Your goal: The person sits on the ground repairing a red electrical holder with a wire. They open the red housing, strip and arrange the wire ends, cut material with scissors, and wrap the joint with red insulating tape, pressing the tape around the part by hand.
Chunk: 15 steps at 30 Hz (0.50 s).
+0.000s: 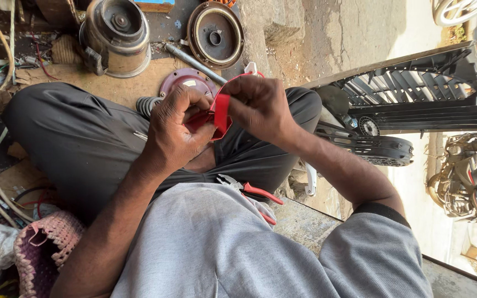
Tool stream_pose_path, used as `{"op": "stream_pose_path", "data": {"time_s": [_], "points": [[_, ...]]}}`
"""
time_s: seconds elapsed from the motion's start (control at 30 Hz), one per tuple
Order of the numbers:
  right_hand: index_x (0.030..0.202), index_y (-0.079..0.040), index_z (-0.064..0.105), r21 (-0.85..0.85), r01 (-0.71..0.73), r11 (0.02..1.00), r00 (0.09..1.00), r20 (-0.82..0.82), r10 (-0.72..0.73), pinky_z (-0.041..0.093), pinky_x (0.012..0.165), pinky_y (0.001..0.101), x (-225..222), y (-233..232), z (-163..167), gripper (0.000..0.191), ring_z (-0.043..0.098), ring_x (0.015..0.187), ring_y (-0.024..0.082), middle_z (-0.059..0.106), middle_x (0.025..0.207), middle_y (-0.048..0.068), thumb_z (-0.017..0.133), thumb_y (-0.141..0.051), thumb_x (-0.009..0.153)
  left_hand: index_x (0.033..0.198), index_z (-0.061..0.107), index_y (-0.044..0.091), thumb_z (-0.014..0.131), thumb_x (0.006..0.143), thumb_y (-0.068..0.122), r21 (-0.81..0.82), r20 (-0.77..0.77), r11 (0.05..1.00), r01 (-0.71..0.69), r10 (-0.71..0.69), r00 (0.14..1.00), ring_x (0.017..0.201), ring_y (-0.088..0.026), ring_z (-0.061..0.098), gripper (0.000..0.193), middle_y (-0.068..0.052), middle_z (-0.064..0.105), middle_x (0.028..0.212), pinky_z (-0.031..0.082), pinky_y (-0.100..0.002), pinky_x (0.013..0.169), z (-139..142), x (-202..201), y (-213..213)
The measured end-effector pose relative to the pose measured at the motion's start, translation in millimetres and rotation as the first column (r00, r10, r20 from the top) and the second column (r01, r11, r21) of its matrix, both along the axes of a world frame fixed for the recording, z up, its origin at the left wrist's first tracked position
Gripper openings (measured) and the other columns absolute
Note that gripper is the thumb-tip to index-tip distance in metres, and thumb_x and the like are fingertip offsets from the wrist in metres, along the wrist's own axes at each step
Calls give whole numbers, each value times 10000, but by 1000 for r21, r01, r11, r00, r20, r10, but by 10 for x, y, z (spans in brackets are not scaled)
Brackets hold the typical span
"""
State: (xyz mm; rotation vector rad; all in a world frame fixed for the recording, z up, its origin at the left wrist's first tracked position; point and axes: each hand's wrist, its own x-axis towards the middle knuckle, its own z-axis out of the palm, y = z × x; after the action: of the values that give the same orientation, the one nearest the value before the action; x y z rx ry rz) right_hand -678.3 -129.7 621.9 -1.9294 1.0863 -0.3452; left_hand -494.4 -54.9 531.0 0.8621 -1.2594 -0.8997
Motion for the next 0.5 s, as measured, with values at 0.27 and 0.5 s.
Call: {"op": "stream_pose_path", "data": {"time_s": [0.27,0.5], "points": [[1146,-5,656,574,268,774,941,14,-337,439,433,199,-1,-187,-72,219,617,521,76,716,753,69,679,-159,992,1094,698,57,869,834,39,-144,120,985,-92,110,987,941,-284,714,312,-123,664,1042,600,-371,799,69,83,83],[1121,-45,663,709,407,576,857,-80,-509,450,360,231,45,-186,-29,248,637,446,138,696,660,98,564,-232,993,1174,617,30,834,894,67,-189,168,977,-95,128,977,1024,-321,709,355,-130,676,1098,594,-416,877,118,99,114]]}}
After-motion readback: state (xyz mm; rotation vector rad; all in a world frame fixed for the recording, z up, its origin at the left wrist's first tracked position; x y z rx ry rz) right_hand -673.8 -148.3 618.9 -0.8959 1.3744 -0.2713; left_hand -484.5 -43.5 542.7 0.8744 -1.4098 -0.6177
